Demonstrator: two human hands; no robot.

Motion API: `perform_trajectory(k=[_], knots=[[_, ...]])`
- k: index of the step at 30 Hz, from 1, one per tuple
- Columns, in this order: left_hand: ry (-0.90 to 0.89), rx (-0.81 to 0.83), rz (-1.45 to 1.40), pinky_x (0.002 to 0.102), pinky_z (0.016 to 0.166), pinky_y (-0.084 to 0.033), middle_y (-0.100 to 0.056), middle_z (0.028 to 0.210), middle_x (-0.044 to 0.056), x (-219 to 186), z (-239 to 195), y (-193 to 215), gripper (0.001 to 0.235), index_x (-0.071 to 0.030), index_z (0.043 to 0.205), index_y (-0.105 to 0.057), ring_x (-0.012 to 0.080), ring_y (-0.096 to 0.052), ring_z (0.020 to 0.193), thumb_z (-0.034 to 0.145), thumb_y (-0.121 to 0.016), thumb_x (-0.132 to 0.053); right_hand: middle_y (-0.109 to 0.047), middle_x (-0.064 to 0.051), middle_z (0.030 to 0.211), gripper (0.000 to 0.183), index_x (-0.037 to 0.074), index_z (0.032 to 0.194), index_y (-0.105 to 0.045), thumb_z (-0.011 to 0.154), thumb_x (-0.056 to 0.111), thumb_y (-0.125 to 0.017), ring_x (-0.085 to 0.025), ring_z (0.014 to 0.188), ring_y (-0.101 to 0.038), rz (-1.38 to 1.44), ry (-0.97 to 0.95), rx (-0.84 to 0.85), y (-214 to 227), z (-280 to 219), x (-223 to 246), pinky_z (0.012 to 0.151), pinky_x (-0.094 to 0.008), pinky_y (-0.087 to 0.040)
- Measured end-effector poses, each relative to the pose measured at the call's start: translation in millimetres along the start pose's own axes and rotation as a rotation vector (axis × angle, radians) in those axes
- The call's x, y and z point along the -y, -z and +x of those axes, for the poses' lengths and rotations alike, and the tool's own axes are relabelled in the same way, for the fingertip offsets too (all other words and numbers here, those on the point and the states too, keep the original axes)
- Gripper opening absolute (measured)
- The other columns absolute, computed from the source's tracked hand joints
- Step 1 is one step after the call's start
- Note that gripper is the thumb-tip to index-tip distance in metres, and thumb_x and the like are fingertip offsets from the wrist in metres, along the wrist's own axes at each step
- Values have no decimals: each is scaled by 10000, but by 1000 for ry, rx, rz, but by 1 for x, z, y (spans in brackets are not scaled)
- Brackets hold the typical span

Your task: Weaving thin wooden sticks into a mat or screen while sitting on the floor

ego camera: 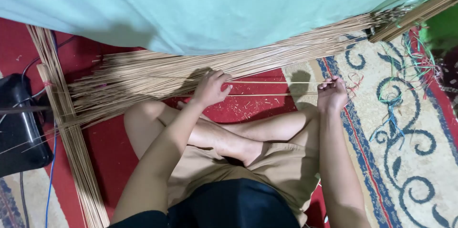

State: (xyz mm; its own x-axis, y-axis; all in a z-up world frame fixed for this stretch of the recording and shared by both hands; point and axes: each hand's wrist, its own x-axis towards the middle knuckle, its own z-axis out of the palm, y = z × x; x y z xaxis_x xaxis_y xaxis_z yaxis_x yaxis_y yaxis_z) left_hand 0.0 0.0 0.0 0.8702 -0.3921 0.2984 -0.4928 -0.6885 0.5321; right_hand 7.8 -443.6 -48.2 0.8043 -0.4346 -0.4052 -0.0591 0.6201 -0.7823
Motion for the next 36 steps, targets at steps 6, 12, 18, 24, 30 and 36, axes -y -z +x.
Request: perform_trajectory(k=[6,12,18,24,30,36], knots=[[38,55,105,425,821,-460,-666,815,68,-3,-5,20,123,-138,964,-745,297,-675,887,915,-674,-225,-599,-21,825,276,140,972,-591,1103,266,-383,-174,712,-540,83,33,-15,5,-20,49,710,-290,-465],[123,-41,260,417,922,-396,-633,859,2,-22,-17,47,82,-200,960,-733,218,-593,950,911,-668,-214,-664,-37,919,316,141,937,-590,1110,261,-355,-165,771,-603,34,53,19,-3,-61,76,756,-269,-516],[159,-105,210,429,871,-424,-624,854,18,-83,-24,71,135,-175,1005,-733,233,-601,901,879,-697,-206,-594,43,943,193,154,1066,-573,1117,278,-434,-143,895,-642,-16,70,292,-21,-111,72,901,-285,-548],[150,-116,106,418,848,-443,-625,828,12,-138,-29,77,163,-183,988,-725,229,-615,871,850,-718,-270,-611,-14,1012,130,138,1213,-545,1086,165,-539,-138,921,-677,-40,176,356,-61,-167,47,908,-268,-592],[169,-137,43,428,845,-470,-620,807,-5,-164,-30,73,158,-189,990,-724,221,-618,835,836,-727,-226,-660,-42,1024,155,90,1170,-562,1027,100,-622,-190,918,-742,-18,182,271,-42,-168,-3,838,-278,-658],[164,-320,97,461,960,-432,-603,1085,61,-186,-26,74,323,-142,1184,-663,264,-577,1066,864,-703,-144,-671,-63,1017,139,89,1158,-582,1030,98,-632,-214,882,-755,-33,184,215,-41,-175,-4,804,-269,-671]])
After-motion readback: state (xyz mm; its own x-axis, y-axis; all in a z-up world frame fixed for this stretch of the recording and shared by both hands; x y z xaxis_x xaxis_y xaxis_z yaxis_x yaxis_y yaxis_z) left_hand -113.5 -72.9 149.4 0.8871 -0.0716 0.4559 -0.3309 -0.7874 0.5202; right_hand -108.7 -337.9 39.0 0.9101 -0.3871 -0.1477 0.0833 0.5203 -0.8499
